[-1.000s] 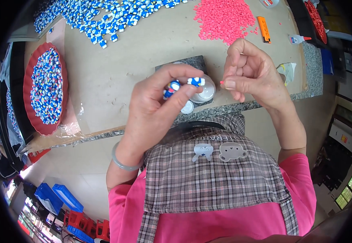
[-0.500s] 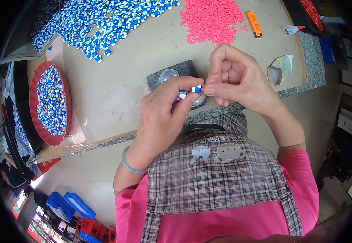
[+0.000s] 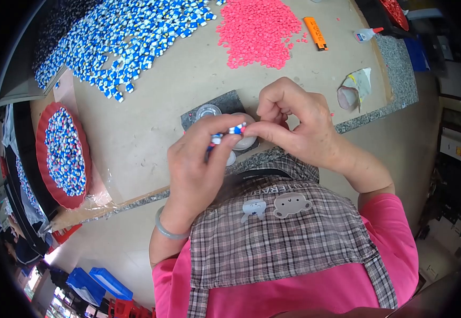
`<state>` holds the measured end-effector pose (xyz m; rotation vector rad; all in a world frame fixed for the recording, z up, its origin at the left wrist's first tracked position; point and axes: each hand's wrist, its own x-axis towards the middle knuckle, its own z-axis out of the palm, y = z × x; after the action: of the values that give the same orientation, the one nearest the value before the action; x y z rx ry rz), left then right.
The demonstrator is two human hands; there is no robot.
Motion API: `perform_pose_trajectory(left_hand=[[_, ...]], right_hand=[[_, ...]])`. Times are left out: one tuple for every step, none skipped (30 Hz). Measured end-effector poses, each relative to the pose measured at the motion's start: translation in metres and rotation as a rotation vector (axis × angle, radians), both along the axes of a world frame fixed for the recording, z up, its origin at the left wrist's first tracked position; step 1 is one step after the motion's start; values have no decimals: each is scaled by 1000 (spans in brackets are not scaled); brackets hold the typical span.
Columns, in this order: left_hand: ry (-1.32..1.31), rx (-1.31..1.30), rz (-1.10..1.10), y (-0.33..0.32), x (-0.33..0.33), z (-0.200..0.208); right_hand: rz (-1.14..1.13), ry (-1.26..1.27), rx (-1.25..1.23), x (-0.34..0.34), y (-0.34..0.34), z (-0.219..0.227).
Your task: The person dispenses glue from a bottle into a small container, then repeatedly picks up small components and figurine parts, dipping the components into the glue and attaching them by hand.
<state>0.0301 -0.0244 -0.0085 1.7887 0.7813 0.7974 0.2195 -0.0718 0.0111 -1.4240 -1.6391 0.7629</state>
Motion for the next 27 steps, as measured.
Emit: perform_pose_trajectory(left_hand=[[-29, -156, 15, 0, -3, 2], [-33, -155, 10, 2, -7, 1], [-238, -428, 74, 6, -12, -4], [-444, -700, 137, 10, -20, -8], [-576, -771, 112, 17, -29, -17], [-576, -772, 109, 22, -33, -20], [-761, -891, 86, 25, -38, -20], [-948, -1008, 61, 28, -43, -21], [-1030, -1053, -47, 34, -50, -26], [-1029, -1053, -47, 35, -54, -29], [-1090, -1111, 4, 35, -56, -29], [-1152, -1167, 56, 37, -57, -30], [-1151, -1167, 55, 38, -59, -32], [-1159, -1170, 58, 41, -60, -35], [-1167, -1172, 61, 43, -62, -36], [-1166, -1172, 61, 47, -64, -37], [-1100, -1126, 75, 50, -66, -37], [-1034, -1080, 90, 53, -68, -38], [-1034, -1081, 91, 56, -69, -38], [-774, -902, 234, 59, -69, -35], [-515, -714, 370, 62, -72, -34], [-515, -713, 373, 66, -75, -35], [-186, -457, 470, 72, -79, -37], [139, -196, 545, 79, -83, -40], [137, -197, 542, 87, -84, -45], [287, 179, 557, 96, -85, -50], [434, 558, 559, 101, -86, -52]], right_hand=[[-6, -5, 2, 5, 0, -1], [-29, -10, -98, 15, 0, -2], [-48, -13, -197, 27, 2, -6], [-50, -15, -194, 38, 4, -11], [-190, -108, -143, 51, 7, -20], [-332, -200, -95, 64, 9, -30], [-332, -201, -94, 75, 10, -38], [-354, -266, -89, 86, 9, -45], [-375, -329, -85, 91, 11, -49], [-376, -328, -85, 93, 13, -51], [-355, -325, -46, 93, 15, -51], [-333, -322, -6, 93, 18, -52], [-334, -321, -6, 94, 20, -54], [-303, -380, 28, 95, 23, -56], [-272, -438, 61, 95, 24, -57], [-273, -437, 61, 95, 24, -57], [-259, -489, 79, 95, 24, -57], [-243, -541, 97, 95, 23, -57], [-244, -541, 95, 95, 22, -56], [-248, -542, 49, 94, 19, -54], [-249, -541, 3, 92, 18, -51], [-246, -540, 3, 89, 17, -47], [-245, -399, -153, 86, 17, -42], [-248, -260, -309, 84, 16, -40], [-251, -262, -310, 86, 15, -40], [-283, -191, -348, 90, 14, -41], [-312, -119, -385, 94, 13, -42]])
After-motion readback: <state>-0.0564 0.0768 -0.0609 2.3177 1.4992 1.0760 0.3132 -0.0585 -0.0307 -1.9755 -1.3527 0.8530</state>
